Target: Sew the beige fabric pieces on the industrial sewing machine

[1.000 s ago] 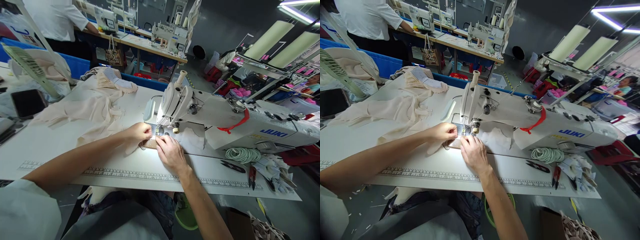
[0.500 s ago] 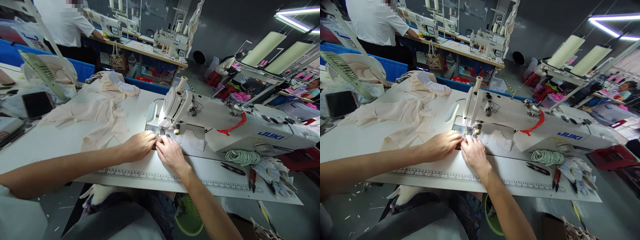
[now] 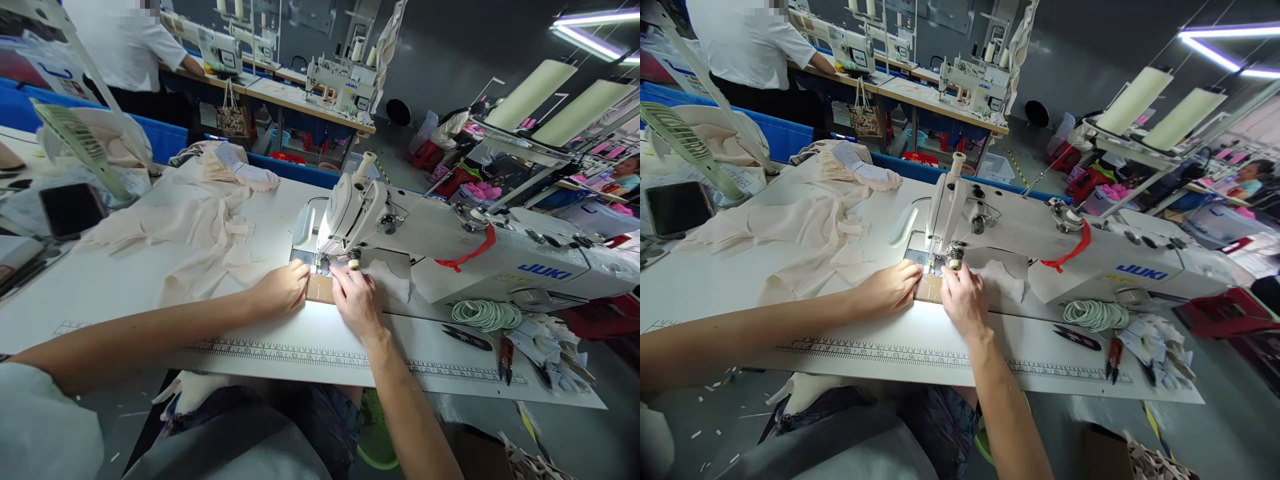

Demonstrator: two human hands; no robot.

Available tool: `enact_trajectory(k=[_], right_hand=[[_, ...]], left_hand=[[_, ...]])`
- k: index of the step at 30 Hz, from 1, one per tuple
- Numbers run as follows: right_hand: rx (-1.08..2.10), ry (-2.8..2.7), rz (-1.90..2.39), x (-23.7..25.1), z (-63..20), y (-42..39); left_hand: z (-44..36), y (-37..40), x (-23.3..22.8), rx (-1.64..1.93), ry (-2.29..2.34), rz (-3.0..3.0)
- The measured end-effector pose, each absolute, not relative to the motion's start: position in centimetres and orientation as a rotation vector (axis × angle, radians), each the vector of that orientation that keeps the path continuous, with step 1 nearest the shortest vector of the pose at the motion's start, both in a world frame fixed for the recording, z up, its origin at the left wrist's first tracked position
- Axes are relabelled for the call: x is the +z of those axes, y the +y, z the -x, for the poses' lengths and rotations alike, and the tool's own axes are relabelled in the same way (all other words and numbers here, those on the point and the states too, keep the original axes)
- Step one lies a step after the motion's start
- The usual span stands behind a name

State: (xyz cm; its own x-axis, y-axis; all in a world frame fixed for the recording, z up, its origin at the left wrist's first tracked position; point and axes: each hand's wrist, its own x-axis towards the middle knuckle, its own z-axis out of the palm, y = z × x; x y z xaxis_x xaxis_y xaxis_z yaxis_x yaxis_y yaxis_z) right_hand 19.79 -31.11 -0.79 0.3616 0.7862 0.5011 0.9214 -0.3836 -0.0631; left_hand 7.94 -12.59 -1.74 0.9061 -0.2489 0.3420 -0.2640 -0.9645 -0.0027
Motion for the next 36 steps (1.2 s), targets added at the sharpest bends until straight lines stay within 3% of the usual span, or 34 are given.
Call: enact_trajectory(k=[14, 25, 36], right_hand=[[-0.461, -1.479, 2.284, -1.3, -19.9, -31.5], [-0.199, -1.044, 2.392, -0.1, -22.6, -29.3], [-0.161, -0.997, 2.324, -0.8, -21.7, -29.8]], left_hand=[[-9.4, -12.5, -2.1, 0.545, -0.428, -3.033], [-9.5, -12.4, -1.9, 0.578, -0.456, -3.069], [-10.0, -12.1, -1.9, 0.566, -0.432, -3.092]])
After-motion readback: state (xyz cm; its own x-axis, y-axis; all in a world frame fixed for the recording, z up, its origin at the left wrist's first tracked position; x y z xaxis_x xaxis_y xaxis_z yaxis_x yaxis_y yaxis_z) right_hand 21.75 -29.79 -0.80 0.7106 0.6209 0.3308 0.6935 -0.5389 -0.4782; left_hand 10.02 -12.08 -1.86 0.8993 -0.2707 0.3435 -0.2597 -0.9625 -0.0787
